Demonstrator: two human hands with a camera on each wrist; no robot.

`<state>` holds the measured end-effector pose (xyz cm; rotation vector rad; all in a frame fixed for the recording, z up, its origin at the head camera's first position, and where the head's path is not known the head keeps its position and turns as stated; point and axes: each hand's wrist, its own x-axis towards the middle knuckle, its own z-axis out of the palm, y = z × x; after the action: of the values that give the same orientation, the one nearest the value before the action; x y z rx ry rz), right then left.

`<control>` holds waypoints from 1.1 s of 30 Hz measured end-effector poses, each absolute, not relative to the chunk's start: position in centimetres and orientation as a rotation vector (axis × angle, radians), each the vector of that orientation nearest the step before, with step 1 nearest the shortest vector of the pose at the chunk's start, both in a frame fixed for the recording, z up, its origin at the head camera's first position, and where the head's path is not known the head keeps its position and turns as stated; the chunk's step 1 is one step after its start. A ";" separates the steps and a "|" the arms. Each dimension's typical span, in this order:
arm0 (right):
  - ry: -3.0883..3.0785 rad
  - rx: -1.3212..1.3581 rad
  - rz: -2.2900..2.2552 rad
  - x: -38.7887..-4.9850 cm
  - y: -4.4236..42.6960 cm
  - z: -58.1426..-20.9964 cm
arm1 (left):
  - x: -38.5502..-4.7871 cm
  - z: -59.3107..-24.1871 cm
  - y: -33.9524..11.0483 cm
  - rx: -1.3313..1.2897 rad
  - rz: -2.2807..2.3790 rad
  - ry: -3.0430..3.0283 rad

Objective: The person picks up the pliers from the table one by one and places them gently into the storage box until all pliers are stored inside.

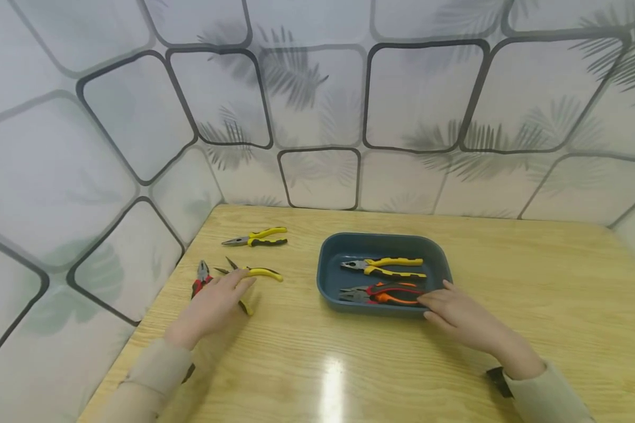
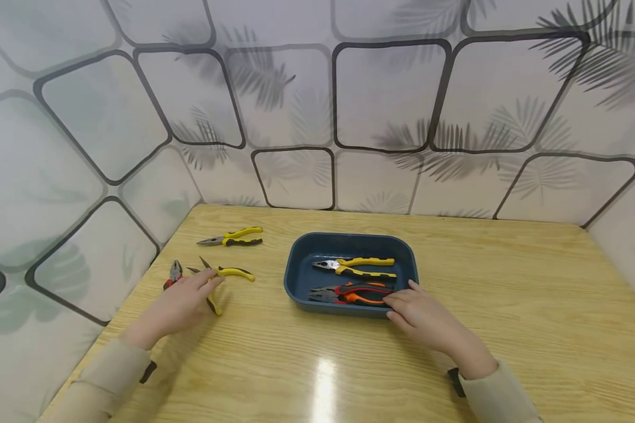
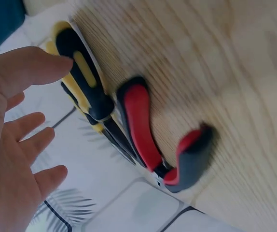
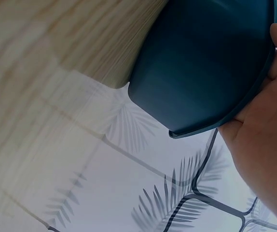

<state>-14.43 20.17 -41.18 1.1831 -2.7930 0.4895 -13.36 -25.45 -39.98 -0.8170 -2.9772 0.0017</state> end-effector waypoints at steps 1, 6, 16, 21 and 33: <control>-2.794 1.181 0.495 -14.4 20.2 -41.2 | -13.6 -40.0 -25.6 -0.794 0.028 -3.010; -2.798 1.168 0.499 -14.3 20.2 -41.3 | -14.6 -40.2 -26.0 -0.735 0.131 -3.146; -2.782 1.166 0.485 -14.5 20.3 -41.2 | -16.5 -40.0 -24.8 -0.781 0.249 -3.174; -2.777 1.170 0.476 -14.5 20.2 -41.3 | -17.5 -40.3 -24.6 -0.794 0.294 -3.184; -2.794 1.164 0.471 -14.5 20.0 -41.3 | -18.6 -40.7 -24.0 -0.785 0.251 -3.257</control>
<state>-14.46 20.04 -41.29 1.1637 -2.7945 0.4708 -18.64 -24.02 -40.74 -0.7848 -3.2568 0.2511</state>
